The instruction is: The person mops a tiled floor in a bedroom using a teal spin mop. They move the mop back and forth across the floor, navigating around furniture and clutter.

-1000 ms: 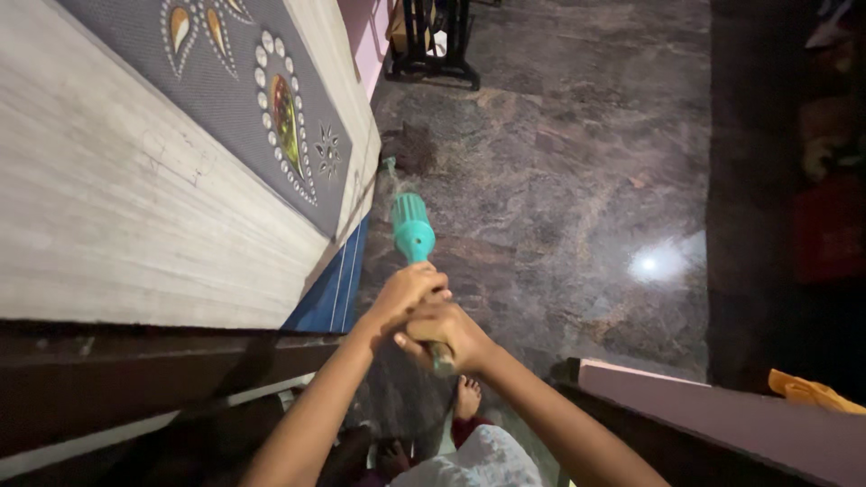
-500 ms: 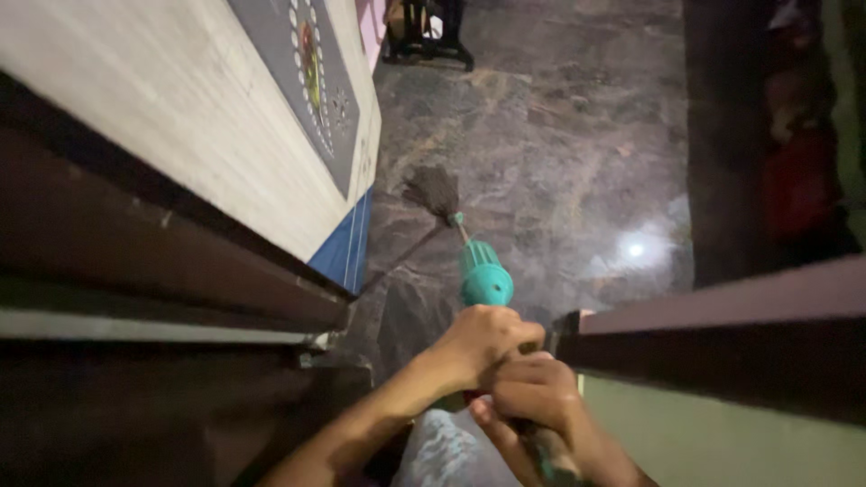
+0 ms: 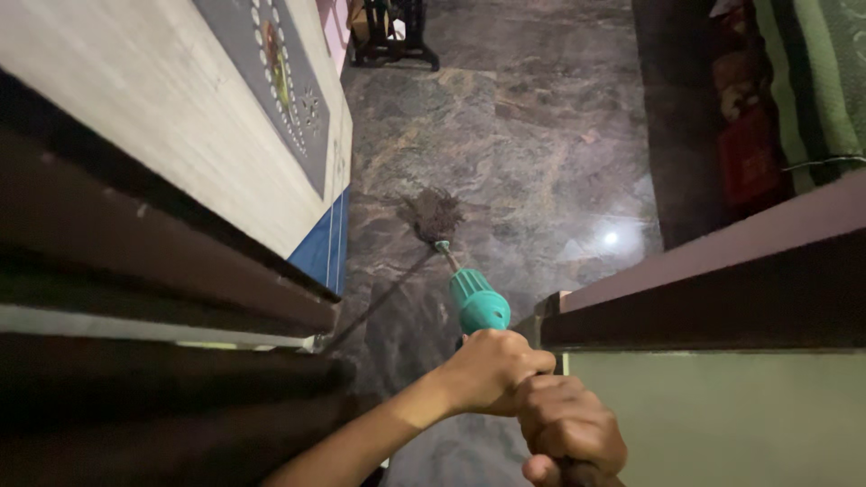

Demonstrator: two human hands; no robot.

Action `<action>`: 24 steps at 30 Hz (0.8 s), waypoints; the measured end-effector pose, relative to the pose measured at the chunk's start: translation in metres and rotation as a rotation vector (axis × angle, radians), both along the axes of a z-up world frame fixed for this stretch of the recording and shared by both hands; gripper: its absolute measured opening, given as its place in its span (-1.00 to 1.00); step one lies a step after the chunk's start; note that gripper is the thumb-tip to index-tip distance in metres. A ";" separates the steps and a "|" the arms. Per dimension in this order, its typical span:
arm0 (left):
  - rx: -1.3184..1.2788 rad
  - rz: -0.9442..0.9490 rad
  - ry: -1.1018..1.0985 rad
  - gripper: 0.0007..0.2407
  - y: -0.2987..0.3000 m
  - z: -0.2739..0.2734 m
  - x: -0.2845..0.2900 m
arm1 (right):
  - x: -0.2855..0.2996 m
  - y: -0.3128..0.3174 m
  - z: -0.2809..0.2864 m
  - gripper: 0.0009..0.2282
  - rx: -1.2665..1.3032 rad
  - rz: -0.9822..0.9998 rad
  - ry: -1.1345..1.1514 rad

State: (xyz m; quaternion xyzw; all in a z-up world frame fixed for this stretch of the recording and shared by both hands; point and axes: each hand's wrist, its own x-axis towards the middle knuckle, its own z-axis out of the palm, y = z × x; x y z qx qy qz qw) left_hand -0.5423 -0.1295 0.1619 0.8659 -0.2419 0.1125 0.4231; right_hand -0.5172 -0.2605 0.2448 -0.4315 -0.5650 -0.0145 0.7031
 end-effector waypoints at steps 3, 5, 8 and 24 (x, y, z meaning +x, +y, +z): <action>0.032 0.069 0.043 -0.83 -0.002 -0.006 0.021 | 0.025 0.003 -0.006 -0.64 0.028 0.014 -0.020; 0.007 0.086 0.005 -0.82 0.002 -0.012 0.043 | 0.048 0.007 -0.011 -0.63 0.027 0.005 -0.031; 0.014 0.144 -0.003 -0.82 0.008 -0.017 0.078 | 0.086 0.015 -0.017 -0.64 0.015 0.018 -0.034; -0.124 0.309 0.212 -0.81 0.096 -0.111 0.284 | 0.292 0.080 -0.137 -0.76 -0.513 -0.119 -0.113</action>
